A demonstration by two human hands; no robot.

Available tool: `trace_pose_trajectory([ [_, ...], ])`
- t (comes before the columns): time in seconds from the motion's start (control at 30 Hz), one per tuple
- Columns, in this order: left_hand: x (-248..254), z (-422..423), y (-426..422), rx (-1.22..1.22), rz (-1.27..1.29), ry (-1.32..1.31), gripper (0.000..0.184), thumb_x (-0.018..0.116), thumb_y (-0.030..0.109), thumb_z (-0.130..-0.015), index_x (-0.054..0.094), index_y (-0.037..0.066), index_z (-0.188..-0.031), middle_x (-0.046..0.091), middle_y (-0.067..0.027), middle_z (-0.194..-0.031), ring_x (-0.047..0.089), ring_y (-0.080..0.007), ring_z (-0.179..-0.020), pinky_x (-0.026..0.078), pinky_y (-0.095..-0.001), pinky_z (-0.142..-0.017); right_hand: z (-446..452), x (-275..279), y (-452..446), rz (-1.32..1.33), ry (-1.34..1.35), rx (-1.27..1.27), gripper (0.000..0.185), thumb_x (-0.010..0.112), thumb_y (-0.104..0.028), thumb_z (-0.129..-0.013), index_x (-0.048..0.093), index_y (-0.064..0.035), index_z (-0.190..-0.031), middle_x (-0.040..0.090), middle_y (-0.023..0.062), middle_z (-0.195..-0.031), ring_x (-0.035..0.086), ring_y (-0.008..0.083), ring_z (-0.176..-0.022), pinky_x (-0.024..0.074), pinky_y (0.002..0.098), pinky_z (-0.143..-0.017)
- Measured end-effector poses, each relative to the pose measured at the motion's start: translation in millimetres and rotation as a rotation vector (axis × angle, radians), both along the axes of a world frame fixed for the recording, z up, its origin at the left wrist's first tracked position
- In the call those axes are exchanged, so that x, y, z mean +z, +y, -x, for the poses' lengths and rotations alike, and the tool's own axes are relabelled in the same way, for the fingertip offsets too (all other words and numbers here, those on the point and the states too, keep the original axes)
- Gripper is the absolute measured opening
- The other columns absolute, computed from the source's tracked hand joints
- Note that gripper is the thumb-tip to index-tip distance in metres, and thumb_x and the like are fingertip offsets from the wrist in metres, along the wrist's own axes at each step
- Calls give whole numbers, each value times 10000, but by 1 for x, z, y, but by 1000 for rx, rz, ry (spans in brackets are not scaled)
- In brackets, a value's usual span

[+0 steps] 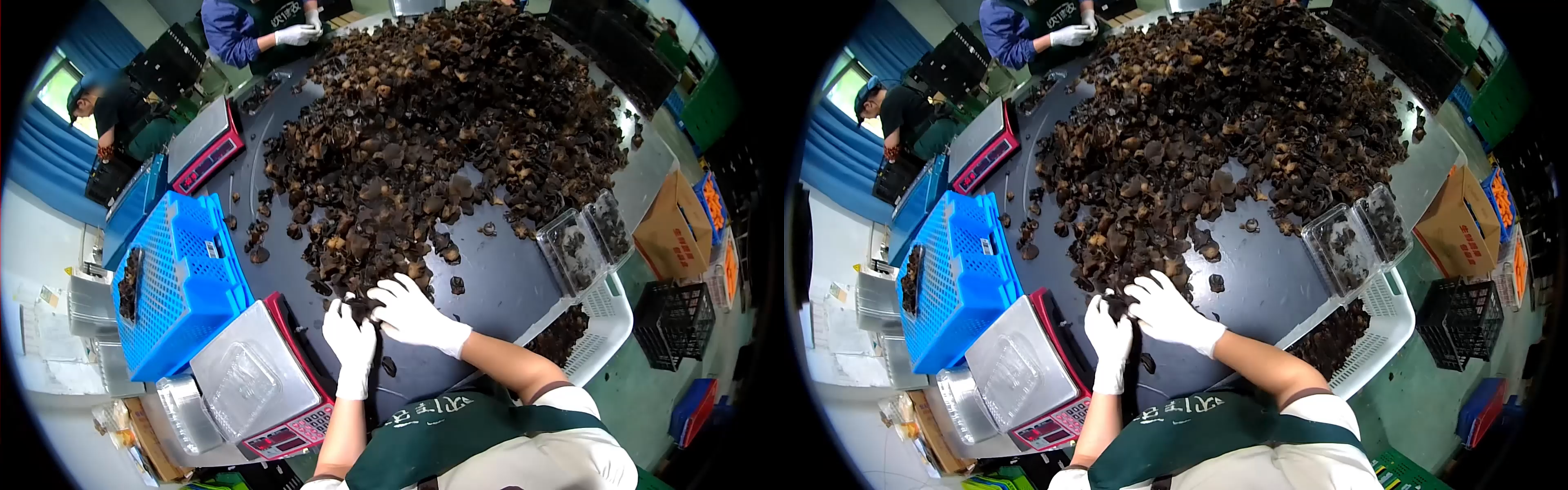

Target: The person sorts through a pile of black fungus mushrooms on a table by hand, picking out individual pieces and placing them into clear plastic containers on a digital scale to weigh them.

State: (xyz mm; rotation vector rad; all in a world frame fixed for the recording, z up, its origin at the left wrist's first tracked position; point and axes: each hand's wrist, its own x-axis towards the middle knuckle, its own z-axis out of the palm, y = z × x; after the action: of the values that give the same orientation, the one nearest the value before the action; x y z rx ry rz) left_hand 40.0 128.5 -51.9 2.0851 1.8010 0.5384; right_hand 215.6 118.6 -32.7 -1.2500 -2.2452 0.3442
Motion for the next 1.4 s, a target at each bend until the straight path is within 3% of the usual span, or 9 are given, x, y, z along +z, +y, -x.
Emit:
trace_pose_trajectory([
  [0.27, 23, 8, -85, -75, -70, -103, 619, 613, 145, -735, 506, 150, -1345, 348, -197, -1454, 283, -446, -1335, 177, -584, -1096, -46, 13, -61, -48, 150, -282, 149, 709, -168, -639, 571, -133, -684, 585, 82, -1074, 488, 342, -1092, 331, 529, -973],
  [0.4, 16, 7, -74, 12, -2, -30, 552, 656, 253, -793, 532, 184, -1326, 346, -182, -1469, 250, -486, -1344, 169, -634, -1077, -31, 12, -57, 124, -86, -434, 654, 732, -341, -721, 518, -178, -1318, 413, 181, -1391, 336, 458, -1281, 233, 602, -1062],
  [0.6, 18, 14, -109, -247, 11, -176, 273, 708, 181, -709, 665, 154, -977, 493, -128, -1340, 376, -468, -1244, 287, -605, -1021, -7, 10, -93, 222, -127, 81, 496, 682, -340, -769, 582, -210, -1237, 524, 59, -1296, 390, 341, -1297, 202, 632, -1087],
  [0.73, 33, 25, -127, -182, 98, -159, 562, 751, 202, -692, 589, 180, -1229, 410, -155, -1407, 303, -471, -1320, 200, -660, -1052, -24, 31, -103, 137, 4, 33, 384, 700, -251, -739, 651, -153, -1108, 578, 68, -1202, 481, 305, -1178, 295, 559, -1038],
  [0.83, 43, 30, -131, -95, 118, -234, 760, 787, 186, -653, 478, 100, -1342, 343, -260, -1411, 286, -488, -1323, 244, -566, -1082, -47, 43, -118, 179, 124, -191, 386, 726, -192, -705, 650, -96, -1071, 593, 111, -1105, 553, 306, -1013, 444, 416, -889],
  [0.97, 37, 35, -140, -103, 175, -255, 884, 819, 132, -594, 422, 79, -1382, 356, -273, -1386, 342, -455, -1286, 305, -495, -1068, -59, 56, -149, 675, 40, -326, 501, 748, -235, -746, 572, -89, -1191, 595, 113, -989, 619, 270, -850, 517, 342, -739],
  [1.03, 35, 33, -140, -88, 179, -266, 842, 811, 85, -582, 462, 84, -1349, 386, -260, -1352, 396, -427, -1232, 342, -470, -1036, -55, 51, -163, 878, 66, -354, 503, 737, -263, -788, 544, -89, -1218, 592, 109, -992, 626, 268, -836, 520, 342, -740],
  [1.27, 41, 30, -130, -262, 171, -270, 407, 769, 98, -626, 653, 59, -1014, 532, -187, -1152, 515, -362, -1069, 436, -423, -918, -40, 32, -155, 705, 306, -410, 136, 624, -91, -822, 642, -47, -949, 634, 74, -888, 572, 166, -626, 481, 264, -599],
  [1.4, 47, 24, -111, -208, 66, -315, 256, 742, 104, -661, 670, 68, -904, 591, -102, -961, 573, -296, -923, 469, -367, -815, -43, 31, -128, 326, 22, -369, 159, 626, -37, -720, 652, -62, -874, 610, 78, -849, 571, 278, -859, 457, 371, -806],
])
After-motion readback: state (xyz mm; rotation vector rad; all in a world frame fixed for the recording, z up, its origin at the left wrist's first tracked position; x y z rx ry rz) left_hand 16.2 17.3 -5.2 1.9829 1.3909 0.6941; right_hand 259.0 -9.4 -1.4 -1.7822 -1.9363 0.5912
